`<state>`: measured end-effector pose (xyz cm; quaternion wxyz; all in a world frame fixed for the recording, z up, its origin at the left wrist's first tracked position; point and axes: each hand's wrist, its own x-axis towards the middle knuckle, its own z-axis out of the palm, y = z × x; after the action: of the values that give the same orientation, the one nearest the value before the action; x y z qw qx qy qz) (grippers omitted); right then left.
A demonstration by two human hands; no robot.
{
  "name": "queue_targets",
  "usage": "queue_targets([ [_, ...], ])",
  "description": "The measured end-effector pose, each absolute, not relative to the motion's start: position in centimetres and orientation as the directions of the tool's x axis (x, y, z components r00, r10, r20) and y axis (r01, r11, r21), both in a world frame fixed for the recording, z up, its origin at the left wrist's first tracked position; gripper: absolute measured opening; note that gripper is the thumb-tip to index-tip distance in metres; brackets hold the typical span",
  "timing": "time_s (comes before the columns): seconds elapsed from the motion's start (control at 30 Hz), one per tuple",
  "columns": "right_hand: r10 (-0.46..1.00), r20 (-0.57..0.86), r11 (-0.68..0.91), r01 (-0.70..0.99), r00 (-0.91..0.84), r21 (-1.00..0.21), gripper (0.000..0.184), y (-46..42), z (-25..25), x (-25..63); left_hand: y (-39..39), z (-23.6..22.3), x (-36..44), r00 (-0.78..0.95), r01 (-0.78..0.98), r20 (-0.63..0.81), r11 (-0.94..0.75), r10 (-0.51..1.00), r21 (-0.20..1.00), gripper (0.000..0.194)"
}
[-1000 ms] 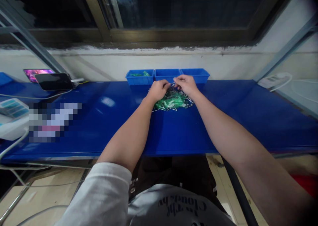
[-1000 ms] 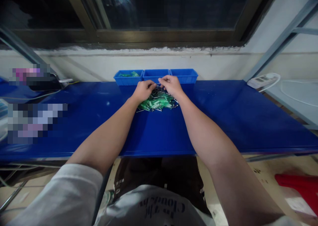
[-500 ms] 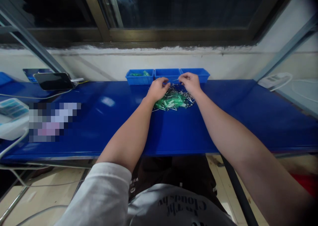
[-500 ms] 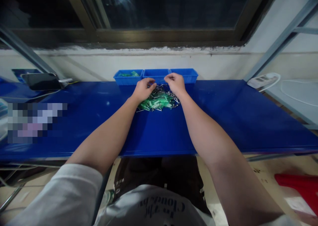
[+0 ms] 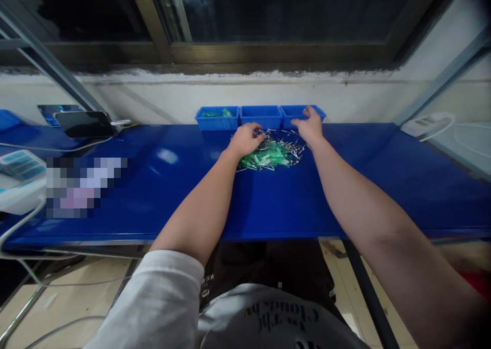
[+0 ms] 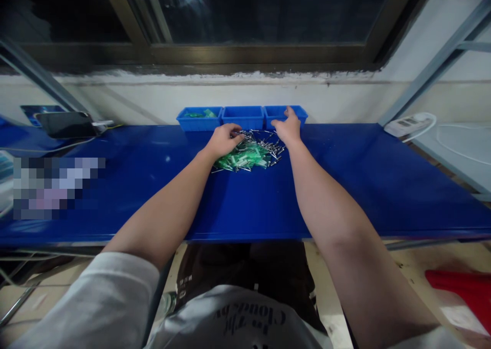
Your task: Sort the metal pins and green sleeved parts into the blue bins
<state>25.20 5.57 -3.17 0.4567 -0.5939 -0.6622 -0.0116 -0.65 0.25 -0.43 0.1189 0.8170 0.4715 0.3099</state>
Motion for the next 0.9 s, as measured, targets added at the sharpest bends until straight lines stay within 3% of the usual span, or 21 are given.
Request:
queue_targets([
  [0.17, 0.839, 0.476, 0.174, 0.698, 0.265, -0.695, 0.07, 5.0, -2.5, 24.2, -0.1, -0.3, -0.6, 0.369, 0.672, 0.373, -0.522, 0.851, 0.526, 0.041],
  [0.3, 0.837, 0.473, 0.211, 0.636, 0.275, -0.742, 0.059, 3.6, -1.6, 23.5, 0.0, -0.3, -0.6, 0.37, 0.684, 0.365, -0.516, 0.854, 0.516, 0.041],
  [0.5, 0.843, 0.518, 0.296, 0.68, 0.144, -0.671, 0.03, 1.6, -0.5, 21.8, 0.3, -0.4, -0.5, 0.364, 0.733, 0.386, -0.516, 0.848, 0.442, 0.037],
  [0.73, 0.897, 0.409, 0.369, 0.792, -0.167, -0.487, 0.045, 0.1, -0.5, 19.6, 0.3, -0.3, -0.6, 0.362, 0.763, 0.369, -0.499, 0.856, 0.411, 0.035],
  [0.9, 0.909, 0.323, 0.387, 0.815, -0.261, -0.431, 0.027, -0.3, -0.6, 18.6, 0.2, -0.2, -0.6, 0.409, 0.762, 0.319, -0.512, 0.855, 0.396, 0.03],
])
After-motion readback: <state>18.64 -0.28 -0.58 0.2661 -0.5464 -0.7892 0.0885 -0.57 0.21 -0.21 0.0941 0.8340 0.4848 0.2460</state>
